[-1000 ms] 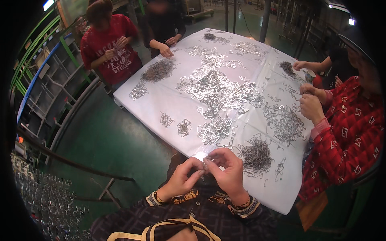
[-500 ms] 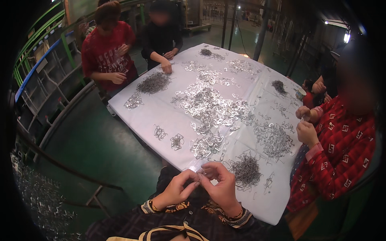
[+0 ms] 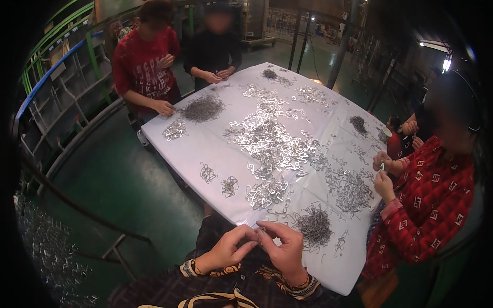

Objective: The person sorts small metal pieces at a communal table and then hangs them onto a metal rack by hand.

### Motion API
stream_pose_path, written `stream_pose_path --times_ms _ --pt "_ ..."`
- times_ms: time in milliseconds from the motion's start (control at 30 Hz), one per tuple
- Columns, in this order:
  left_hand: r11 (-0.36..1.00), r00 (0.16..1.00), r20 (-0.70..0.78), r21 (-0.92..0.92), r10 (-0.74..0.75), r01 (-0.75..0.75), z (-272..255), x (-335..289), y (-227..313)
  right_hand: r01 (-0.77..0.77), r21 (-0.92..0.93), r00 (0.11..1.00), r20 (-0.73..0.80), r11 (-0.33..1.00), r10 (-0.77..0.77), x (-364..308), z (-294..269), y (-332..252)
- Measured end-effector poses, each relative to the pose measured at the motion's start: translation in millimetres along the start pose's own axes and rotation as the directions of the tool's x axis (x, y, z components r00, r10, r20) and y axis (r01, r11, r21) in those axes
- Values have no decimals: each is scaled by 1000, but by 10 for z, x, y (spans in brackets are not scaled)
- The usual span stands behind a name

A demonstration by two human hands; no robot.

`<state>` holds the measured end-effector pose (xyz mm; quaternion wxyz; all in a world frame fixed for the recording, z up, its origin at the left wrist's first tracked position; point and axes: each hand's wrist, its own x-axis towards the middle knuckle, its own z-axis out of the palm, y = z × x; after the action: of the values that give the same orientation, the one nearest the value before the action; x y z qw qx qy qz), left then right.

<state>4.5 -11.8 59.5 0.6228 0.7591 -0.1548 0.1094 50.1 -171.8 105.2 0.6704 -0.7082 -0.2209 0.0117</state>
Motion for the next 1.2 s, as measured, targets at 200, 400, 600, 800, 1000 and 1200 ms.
stream_pose_path --times_ms 200,400,600,800,1000,1200 --pt "1000 1000 15 21 15 -16 -40 -20 10 37 -30 999 -5 999 -37 -27 16 12" --pt "1000 1000 18 -24 6 -6 -36 -15 48 91 -64 995 -24 994 -93 -51 18 -19" --pt "996 997 31 -57 69 -67 -35 0 27 155 -94 988 -2 984 -156 -66 -27 -62" --pt "993 994 50 -71 98 -94 -20 30 27 207 -78 978 13 975 -207 -56 -63 -66" --pt "994 999 39 -111 21 -17 -5 41 66 273 -110 962 17 956 -273 -58 -115 -54" --pt "975 994 -60 -209 -91 76 -68 67 -230 297 -91 955 26 950 -296 -92 -108 -83"
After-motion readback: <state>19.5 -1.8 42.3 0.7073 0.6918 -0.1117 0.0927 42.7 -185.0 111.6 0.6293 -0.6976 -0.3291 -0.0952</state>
